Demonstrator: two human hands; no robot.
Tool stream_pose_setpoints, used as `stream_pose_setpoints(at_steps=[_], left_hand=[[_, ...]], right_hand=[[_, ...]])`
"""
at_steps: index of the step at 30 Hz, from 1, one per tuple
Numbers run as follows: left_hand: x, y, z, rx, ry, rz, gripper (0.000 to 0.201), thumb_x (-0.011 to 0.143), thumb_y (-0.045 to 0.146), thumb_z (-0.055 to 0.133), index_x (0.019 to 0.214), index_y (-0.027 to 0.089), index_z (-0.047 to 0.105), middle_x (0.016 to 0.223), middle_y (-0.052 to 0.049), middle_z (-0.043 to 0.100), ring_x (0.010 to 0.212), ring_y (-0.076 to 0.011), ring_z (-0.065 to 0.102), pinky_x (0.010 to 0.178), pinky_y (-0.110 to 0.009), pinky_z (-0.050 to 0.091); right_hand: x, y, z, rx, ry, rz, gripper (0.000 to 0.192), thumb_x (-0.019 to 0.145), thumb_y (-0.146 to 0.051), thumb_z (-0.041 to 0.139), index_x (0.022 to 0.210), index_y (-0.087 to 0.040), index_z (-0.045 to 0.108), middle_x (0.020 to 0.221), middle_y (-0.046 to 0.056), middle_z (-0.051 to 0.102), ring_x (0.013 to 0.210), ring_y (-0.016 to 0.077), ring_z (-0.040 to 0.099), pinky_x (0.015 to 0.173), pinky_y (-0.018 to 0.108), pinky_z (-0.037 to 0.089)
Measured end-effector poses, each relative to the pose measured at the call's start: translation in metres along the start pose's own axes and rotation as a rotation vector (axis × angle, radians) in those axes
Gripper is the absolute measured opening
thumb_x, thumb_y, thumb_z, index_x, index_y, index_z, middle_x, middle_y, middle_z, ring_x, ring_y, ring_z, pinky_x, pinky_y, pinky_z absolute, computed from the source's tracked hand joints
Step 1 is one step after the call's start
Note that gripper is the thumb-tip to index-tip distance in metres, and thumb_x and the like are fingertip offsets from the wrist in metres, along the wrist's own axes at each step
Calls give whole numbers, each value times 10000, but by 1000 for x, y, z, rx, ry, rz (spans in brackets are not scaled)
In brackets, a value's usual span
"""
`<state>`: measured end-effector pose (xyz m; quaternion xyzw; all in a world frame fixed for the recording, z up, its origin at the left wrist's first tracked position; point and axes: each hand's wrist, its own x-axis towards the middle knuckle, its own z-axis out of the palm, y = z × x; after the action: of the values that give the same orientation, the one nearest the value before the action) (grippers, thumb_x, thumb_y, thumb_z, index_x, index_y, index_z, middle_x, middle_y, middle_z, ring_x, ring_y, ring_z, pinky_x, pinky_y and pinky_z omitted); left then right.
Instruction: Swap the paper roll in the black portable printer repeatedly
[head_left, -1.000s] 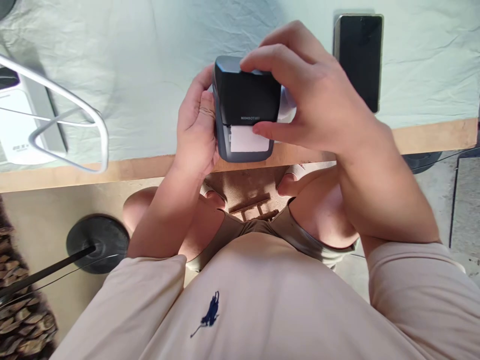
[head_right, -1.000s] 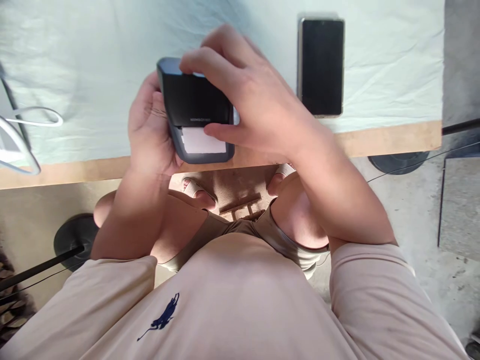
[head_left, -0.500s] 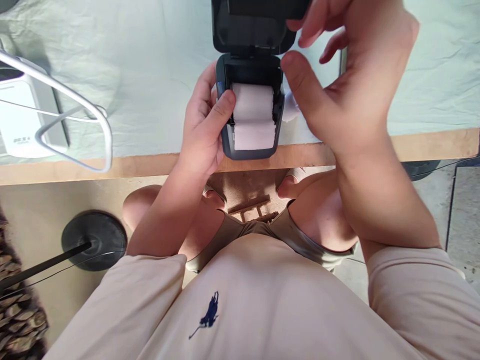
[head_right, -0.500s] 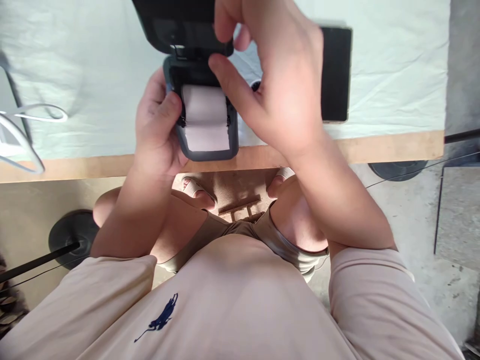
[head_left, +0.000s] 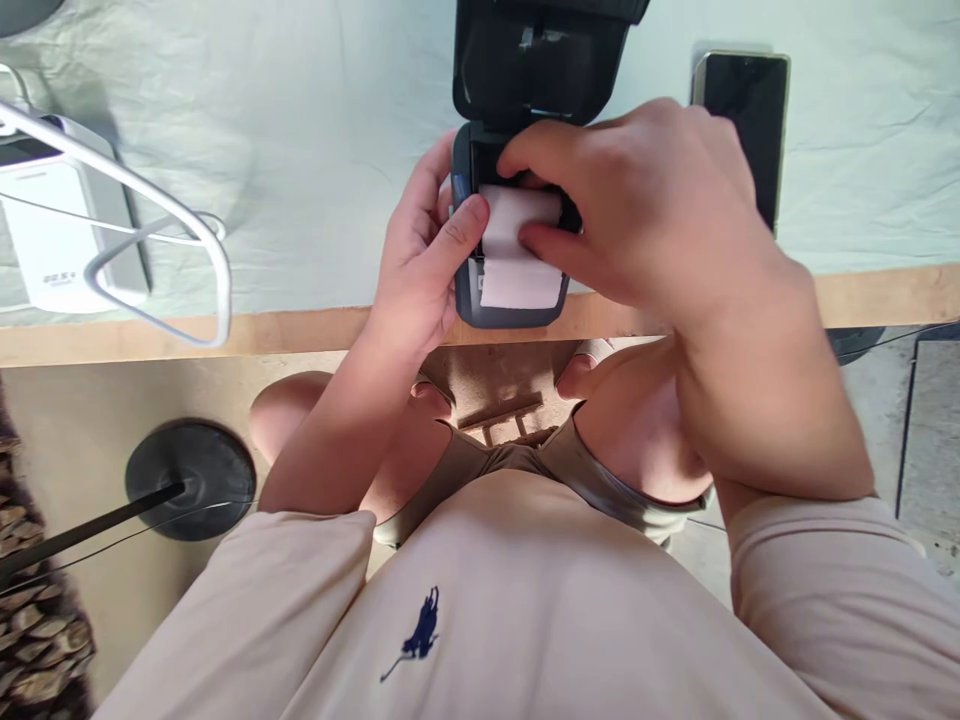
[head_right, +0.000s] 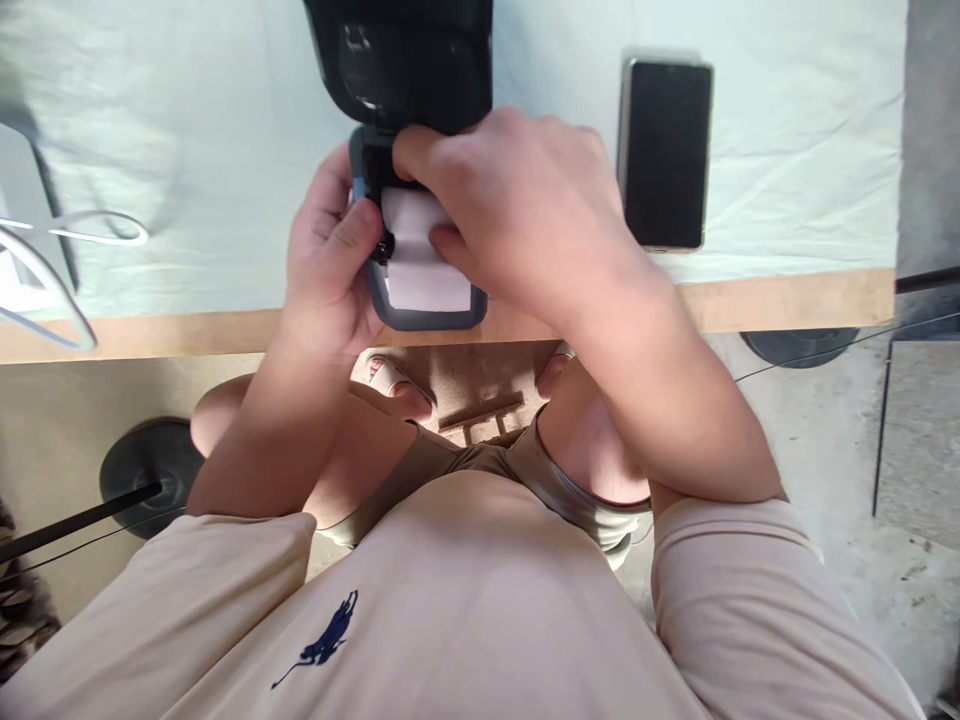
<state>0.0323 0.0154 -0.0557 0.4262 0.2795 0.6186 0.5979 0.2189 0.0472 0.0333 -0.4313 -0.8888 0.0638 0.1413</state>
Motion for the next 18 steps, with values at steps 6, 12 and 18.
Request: stream_pose_setpoints(at_steps=[6, 12, 18], left_hand=[[-6, 2, 5, 14, 37, -24, 320, 967, 479, 723, 1245, 322, 703, 1063, -21, 731, 908, -236, 674, 750, -355, 537], [-4, -4, 5, 25, 10, 16, 386, 884, 522, 807, 1219, 352, 719, 1073, -27, 760, 1090, -327, 669, 887, -439, 537], [-3, 5, 6, 42, 44, -49, 495, 858, 560, 830, 1255, 292, 704, 1100, -50, 746, 1195, -343, 648, 903, -382, 526]], right_hand=[[-10, -4, -23, 212, 64, 48, 455, 760, -179, 660, 1188, -327, 704, 946, -29, 786, 681, 203, 646, 701, 363, 495], [-8, -7, -13, 200, 79, 35, 370, 814, -109, 528, 1080, -281, 719, 945, 1, 778, 725, 210, 651, 703, 377, 458], [-7, -10, -16, 140, -105, 115, 259, 852, -230, 570, 1074, -329, 658, 905, 5, 759, 721, 254, 642, 624, 400, 386]])
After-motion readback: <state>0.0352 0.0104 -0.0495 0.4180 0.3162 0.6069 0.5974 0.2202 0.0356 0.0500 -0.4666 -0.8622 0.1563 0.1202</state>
